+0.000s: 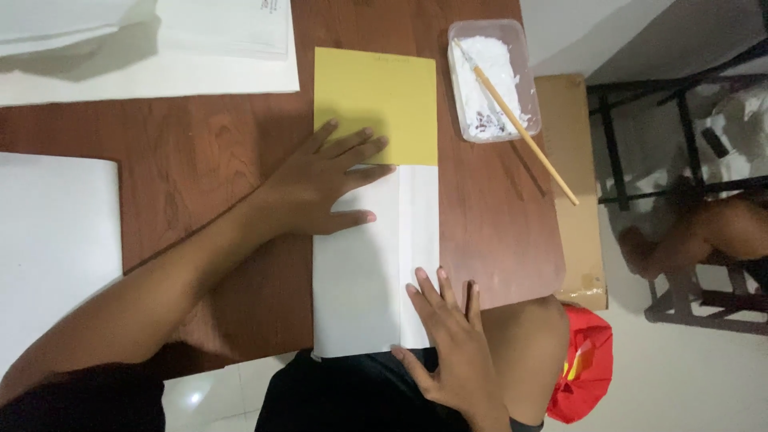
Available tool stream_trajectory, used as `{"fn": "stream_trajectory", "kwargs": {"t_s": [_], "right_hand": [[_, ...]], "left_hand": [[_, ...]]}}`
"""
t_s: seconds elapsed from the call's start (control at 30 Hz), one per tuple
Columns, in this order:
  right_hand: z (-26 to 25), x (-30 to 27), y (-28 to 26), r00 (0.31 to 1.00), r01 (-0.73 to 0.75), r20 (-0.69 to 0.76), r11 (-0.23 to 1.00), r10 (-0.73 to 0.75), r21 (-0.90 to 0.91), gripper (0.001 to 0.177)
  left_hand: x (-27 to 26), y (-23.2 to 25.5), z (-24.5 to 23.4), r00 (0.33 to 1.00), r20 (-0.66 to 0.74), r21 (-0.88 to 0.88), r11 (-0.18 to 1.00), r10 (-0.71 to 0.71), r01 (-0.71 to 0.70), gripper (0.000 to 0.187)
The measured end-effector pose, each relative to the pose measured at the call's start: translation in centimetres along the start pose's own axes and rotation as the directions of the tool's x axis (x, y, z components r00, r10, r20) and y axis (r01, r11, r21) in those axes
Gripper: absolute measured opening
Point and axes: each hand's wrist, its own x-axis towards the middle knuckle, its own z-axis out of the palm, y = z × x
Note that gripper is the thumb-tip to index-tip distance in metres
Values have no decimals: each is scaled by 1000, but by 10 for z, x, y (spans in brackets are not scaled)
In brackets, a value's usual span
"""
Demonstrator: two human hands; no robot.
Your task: Manually constructing a paper bag by folding paper over a template and applying glue with a brush.
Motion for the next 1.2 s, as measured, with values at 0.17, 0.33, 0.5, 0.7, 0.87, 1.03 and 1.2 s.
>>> {"fn": "stream_trajectory", "kwargs": {"t_s": [0.17, 0.33, 0.5, 0.7, 0.87, 1.03, 1.2], "right_hand": [[-5, 1, -7, 999, 45, -8, 998, -45, -54, 65], [-32, 15, -9, 991, 128, 19, 989, -129, 71, 43], [-48, 39, 1, 972, 231, -71, 960, -223, 155, 22], [-42, 78, 22, 957, 148, -283, 947, -64, 286, 16], [-33, 95, 23, 998, 42, -38, 997, -44, -58, 49], [-24, 93, 27, 994, -45, 89, 990, 57, -132, 62], [-19, 79, 23, 993, 37, 115, 976, -12, -215, 67]], "left_hand": [[-3, 4, 0, 997, -68, 16, 999, 39, -38, 66], [-5, 1, 8, 951, -266, 115, 985, 158, -132, 58], [-5, -1, 12, 892, -365, 236, 953, 268, -189, 52], [-6, -3, 26, 945, -288, 211, 973, 153, -93, 55], [-8, 0, 26, 896, -399, 245, 964, 195, -100, 50], [-10, 1, 27, 916, -373, 267, 963, 148, -47, 56], [-11, 7, 21, 926, -359, 266, 964, 118, -20, 58]]}}
